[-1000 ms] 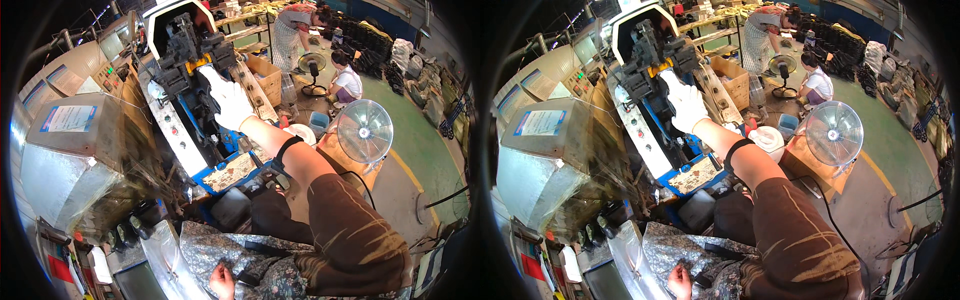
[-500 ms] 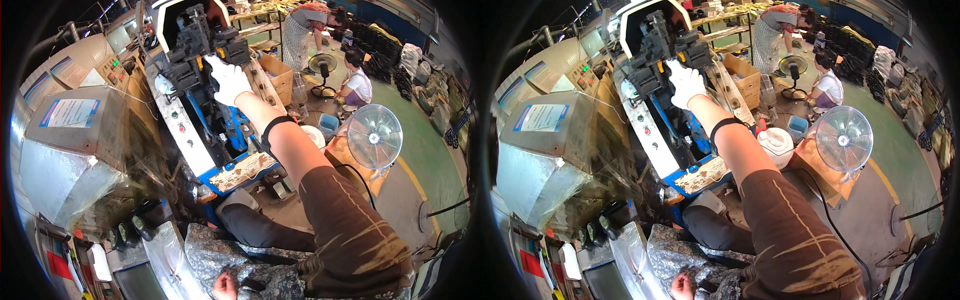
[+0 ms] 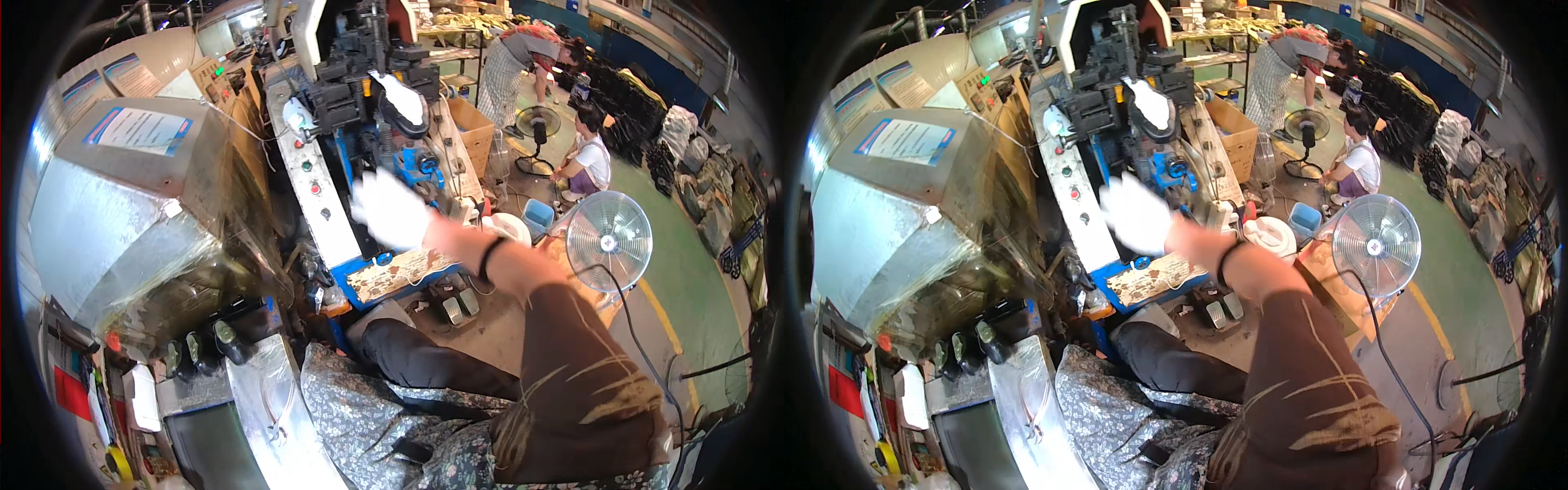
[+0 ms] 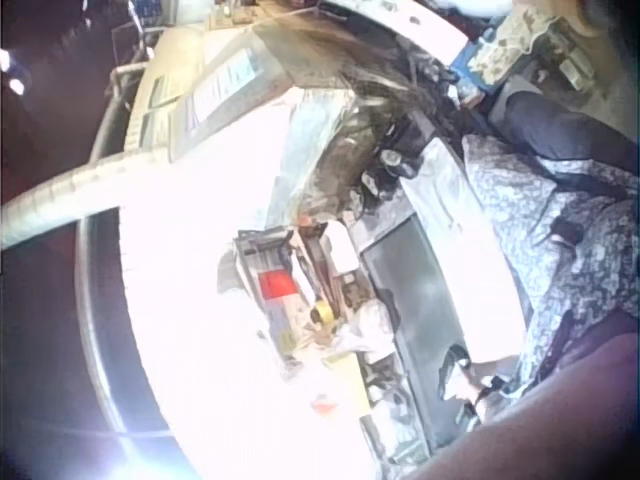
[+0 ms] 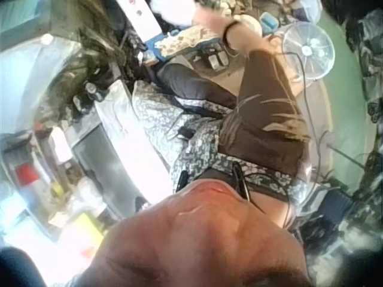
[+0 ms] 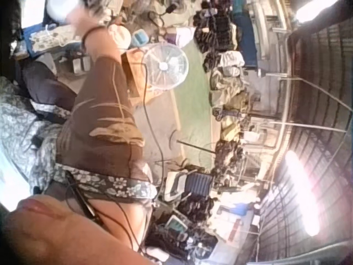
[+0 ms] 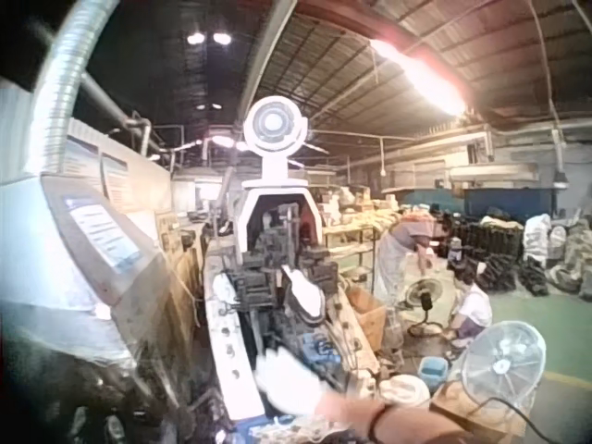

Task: Placing shoe uppers on lasts into a lasting machine for shaping and pressing.

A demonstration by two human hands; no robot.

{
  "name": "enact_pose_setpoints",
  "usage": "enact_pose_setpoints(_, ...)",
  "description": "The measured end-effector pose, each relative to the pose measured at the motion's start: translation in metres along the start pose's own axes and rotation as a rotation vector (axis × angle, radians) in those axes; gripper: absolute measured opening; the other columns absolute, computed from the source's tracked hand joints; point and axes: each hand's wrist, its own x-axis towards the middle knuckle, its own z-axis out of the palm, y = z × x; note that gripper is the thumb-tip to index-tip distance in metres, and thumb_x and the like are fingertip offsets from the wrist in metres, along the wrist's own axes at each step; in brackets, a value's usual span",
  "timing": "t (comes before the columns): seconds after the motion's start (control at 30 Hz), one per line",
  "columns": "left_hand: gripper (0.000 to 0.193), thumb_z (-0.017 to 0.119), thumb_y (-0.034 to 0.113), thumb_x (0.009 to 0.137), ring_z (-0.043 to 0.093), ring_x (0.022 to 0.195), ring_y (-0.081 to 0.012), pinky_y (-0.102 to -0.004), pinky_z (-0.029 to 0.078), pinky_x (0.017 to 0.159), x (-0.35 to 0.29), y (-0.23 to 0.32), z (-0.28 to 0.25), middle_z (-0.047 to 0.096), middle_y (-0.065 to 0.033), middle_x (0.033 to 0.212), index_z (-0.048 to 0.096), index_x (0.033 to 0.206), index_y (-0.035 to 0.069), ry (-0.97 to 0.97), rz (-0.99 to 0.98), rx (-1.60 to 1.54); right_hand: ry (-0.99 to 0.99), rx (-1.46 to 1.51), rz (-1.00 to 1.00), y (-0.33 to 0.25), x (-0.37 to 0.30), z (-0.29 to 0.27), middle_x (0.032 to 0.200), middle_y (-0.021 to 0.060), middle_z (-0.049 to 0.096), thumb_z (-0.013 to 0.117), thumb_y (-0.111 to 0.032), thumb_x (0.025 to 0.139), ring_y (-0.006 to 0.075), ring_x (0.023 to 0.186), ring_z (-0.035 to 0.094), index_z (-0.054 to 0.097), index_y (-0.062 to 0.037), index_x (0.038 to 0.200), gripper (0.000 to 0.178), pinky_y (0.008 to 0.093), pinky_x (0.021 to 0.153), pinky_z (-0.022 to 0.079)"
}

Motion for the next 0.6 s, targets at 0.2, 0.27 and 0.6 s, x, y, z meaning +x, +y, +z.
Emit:
enact_pose_setpoints(0.2,0.03,0.063,0.026,0.099,0.059,0.085,-0.0221,-0.0346,0.048,0.074,0.004,-0.003,-0.009,0.066,-0.0073,0.097,0.062,0.124,0.009,0.005,0.049,0.031,-0.162,0.562,0.016,-0.202,-0.138,0.081,0.133,0.0127,0.059,0.06,-0.027,0.089,0.0339,0.132,0.049,0.07,-0.0115,0.109,0.027,0.0492,0.114,0.035)
enact_pose_setpoints(0.27,0.031,0.063,0.026,0.098,0.059,0.085,-0.0224,-0.0349,0.048,0.075,0.005,-0.005,-0.011,0.066,-0.0075,0.097,0.062,0.124,0.009,0.0,0.057,0.036,-0.116,0.652,0.091,-0.223,-0.159,0.099,0.119,0.0087,0.067,0.058,-0.024,0.09,0.0331,0.128,0.053,0.072,-0.0111,0.1,0.021,0.0431,0.11,0.042)
enact_pose_setpoints(0.6,0.035,0.063,0.029,0.097,0.058,0.089,-0.0239,-0.0362,0.047,0.077,0.017,-0.006,-0.017,0.065,-0.0086,0.1,0.061,0.125,0.009,-0.016,0.134,0.066,-0.255,0.517,0.03,-0.24,-0.143,0.103,0.115,0.011,0.068,0.056,-0.022,0.088,0.0301,0.117,0.059,0.072,-0.0097,0.095,0.021,0.0407,0.108,0.043)
